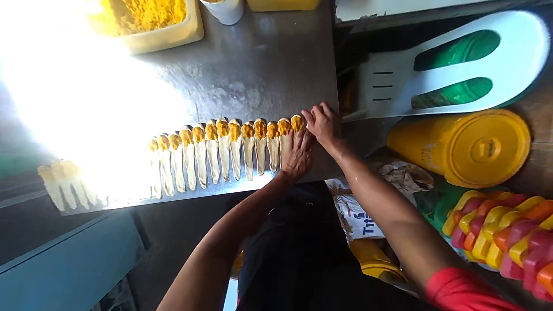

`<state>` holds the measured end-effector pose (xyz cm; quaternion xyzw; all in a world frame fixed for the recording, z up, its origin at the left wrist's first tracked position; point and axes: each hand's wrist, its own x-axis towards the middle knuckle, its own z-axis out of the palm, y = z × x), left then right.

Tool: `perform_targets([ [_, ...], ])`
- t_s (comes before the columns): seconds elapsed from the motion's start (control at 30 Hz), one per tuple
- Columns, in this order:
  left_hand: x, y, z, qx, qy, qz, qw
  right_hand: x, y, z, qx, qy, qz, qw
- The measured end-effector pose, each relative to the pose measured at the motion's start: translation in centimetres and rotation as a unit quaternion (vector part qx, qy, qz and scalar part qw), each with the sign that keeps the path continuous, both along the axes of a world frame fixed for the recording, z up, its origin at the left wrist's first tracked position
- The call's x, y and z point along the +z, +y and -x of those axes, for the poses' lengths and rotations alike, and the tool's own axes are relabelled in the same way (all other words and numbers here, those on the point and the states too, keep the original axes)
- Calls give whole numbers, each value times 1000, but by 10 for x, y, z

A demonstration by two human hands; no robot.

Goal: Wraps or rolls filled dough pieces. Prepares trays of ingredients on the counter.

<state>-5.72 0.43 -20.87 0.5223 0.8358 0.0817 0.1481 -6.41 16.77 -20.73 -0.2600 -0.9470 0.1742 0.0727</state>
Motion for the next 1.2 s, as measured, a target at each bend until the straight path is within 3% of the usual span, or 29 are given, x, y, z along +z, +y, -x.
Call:
perform_targets([
  [0.07,-6,-18,-26,-31,-29,-1,999,-13,-1,10,52,-20,-44,997],
  [0.2,-19,-49,-67,-70,-44,14,996,-14,22,34,131,10,-38,991],
  [0.47,-34,-73,-92,-61,-34,-5,998,-27,38,61,59,13,-145,988],
  [0.57,-35,-78,-95,-74,-28,-14,997,-24,8,27,26,-82,-89,992],
  [0.73,-34,-82,-97,-84,-44,-2,996,-15,-71,-87,87,-65,5,994],
  [0.83,-31,-88,-101,-93,-59,-19,994,3,-87,-115,88,-32,28,995],
  [0.97,-37,-95,-107,-92,-64,-29,993,-13,-64,-76,20,24,-38,999],
  [1.07,-37,-93,-107,-94,-53,-14,994,-26,-42,-39,57,36,-97,993],
  [1.2,-30,-85,-103,-84,-44,5,996,4,-8,9,109,42,-106,987],
])
